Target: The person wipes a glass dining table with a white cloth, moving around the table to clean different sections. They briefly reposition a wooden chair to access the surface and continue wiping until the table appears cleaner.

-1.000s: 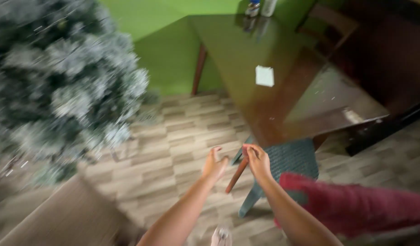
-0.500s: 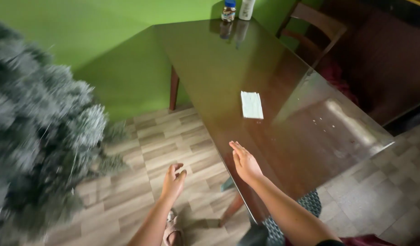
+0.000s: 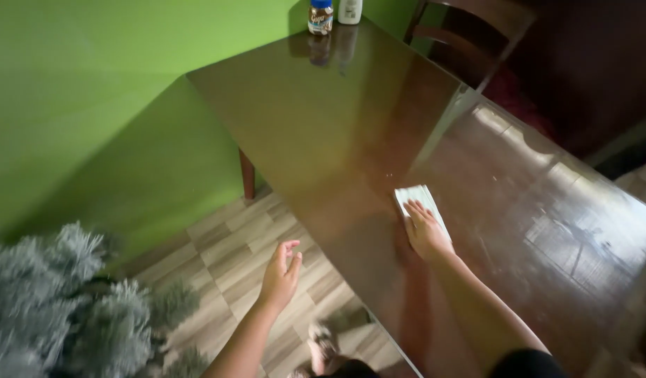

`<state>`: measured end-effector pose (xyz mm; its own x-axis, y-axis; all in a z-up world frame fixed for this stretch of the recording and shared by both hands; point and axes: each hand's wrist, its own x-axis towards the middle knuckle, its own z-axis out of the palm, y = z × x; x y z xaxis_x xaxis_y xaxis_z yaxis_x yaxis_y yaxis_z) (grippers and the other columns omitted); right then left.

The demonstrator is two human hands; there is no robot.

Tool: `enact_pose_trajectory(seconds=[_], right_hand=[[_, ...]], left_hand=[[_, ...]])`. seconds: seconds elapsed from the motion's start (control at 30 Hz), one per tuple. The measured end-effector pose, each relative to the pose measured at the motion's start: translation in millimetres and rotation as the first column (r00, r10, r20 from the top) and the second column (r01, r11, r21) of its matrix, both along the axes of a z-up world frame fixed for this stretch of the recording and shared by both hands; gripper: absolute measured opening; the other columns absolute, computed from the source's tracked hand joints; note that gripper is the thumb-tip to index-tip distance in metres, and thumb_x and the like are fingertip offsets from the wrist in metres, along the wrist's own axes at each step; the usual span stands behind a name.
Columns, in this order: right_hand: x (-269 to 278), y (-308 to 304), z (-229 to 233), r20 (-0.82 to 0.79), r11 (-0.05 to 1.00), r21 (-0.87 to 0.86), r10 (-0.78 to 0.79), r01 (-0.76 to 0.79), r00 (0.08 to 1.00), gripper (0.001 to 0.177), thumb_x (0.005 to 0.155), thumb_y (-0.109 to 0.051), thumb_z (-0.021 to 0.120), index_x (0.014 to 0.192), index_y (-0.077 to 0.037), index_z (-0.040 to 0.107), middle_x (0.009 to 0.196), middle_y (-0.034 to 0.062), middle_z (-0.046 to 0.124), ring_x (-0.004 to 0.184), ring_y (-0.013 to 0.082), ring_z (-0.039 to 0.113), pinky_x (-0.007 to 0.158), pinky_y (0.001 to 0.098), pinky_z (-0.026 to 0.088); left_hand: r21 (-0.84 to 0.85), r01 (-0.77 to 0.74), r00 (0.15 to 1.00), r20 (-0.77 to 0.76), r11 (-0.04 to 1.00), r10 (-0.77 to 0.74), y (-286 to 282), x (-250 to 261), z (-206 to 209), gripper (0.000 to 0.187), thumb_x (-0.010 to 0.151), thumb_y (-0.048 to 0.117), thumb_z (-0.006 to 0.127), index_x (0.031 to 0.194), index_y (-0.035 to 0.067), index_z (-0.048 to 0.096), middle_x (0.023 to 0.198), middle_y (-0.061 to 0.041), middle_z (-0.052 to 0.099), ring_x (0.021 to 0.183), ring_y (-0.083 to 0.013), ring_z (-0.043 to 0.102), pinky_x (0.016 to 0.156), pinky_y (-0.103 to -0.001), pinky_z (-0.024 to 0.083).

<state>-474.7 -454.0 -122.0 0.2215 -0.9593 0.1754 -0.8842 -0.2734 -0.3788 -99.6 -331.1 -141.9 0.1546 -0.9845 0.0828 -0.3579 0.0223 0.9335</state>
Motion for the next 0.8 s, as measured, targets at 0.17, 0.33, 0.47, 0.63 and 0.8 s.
enact_pose_trajectory(seconds=[0.17, 0.33, 0.47, 0.63, 0.8], right_hand=[[-15.8, -29.0, -15.0, -0.097, 0.998, 0.066, 0.002, 0.005, 0.995, 0.048, 0.102, -0.025, 0.042, 0.147, -0.008, 0.050, 0.158, 0.0125, 0.044, 0.151, 0.0277, 0.032, 0.123, 0.0409, 0.024], [-21.3, -40.9, -17.1, -0.206, 0.974, 0.095, 0.222, -0.206, 0.953, 0.057, 0.102, -0.025, 0.040, 0.154, -0.003, 0.034, 0.164, 0.0162, 0.029, 0.155, 0.0287, 0.019, 0.125, 0.0424, 0.015], [-1.3, -53.9, 8.7, -0.380, 0.875, 0.251, 0.482, -0.414, 0.789, 0.067, 0.100, -0.033, 0.043, 0.156, -0.002, 0.023, 0.165, 0.0157, 0.020, 0.154, 0.0289, 0.011, 0.122, 0.0431, 0.009], [59.5, -71.6, 39.5, -0.357, 0.671, 0.419, 0.742, -0.612, 0.568, 0.089, 0.095, -0.055, 0.051, 0.155, 0.002, 0.017, 0.164, 0.0191, 0.014, 0.155, 0.0330, 0.006, 0.122, 0.0475, 0.006], [149.3, -92.8, 37.6, -0.187, 0.454, 0.239, 0.889, -0.858, 0.418, 0.093, 0.100, -0.063, 0.053, 0.158, 0.002, 0.021, 0.166, 0.0219, 0.019, 0.155, 0.0321, 0.012, 0.123, 0.0443, 0.009]], left_hand=[[-0.273, -0.088, 0.973, 0.182, 0.958, 0.141, -78.6, 17.3, -10.0, 0.030, 0.101, 0.016, 0.055, 0.129, 0.005, 0.058, 0.136, -0.020, 0.061, 0.130, -0.0360, 0.056, 0.110, -0.045, 0.043], [-0.206, -0.149, 0.982, 0.084, 0.967, 0.169, -121.3, 29.1, 3.5, 0.028, 0.101, 0.015, 0.054, 0.126, 0.004, 0.056, 0.136, -0.018, 0.058, 0.130, -0.0342, 0.055, 0.107, -0.043, 0.046], [-0.247, -0.202, 0.972, 0.070, 0.948, 0.225, -151.1, 40.3, 22.0, 0.024, 0.103, 0.015, 0.055, 0.123, 0.003, 0.059, 0.140, -0.020, 0.057, 0.134, -0.0357, 0.053, 0.114, -0.044, 0.038], [-0.228, -0.287, 0.957, -0.038, 0.930, 0.286, -178.2, 56.1, 14.0, 0.026, 0.108, 0.020, 0.050, 0.126, 0.003, 0.058, 0.144, -0.019, 0.056, 0.137, -0.0327, 0.053, 0.117, -0.043, 0.037], [-0.187, -0.339, 0.930, -0.217, 0.922, 0.298, -203.7, 83.6, -9.2, 0.034, 0.111, 0.023, 0.043, 0.136, 0.001, 0.049, 0.149, -0.019, 0.052, 0.138, -0.0295, 0.052, 0.118, -0.042, 0.035]])
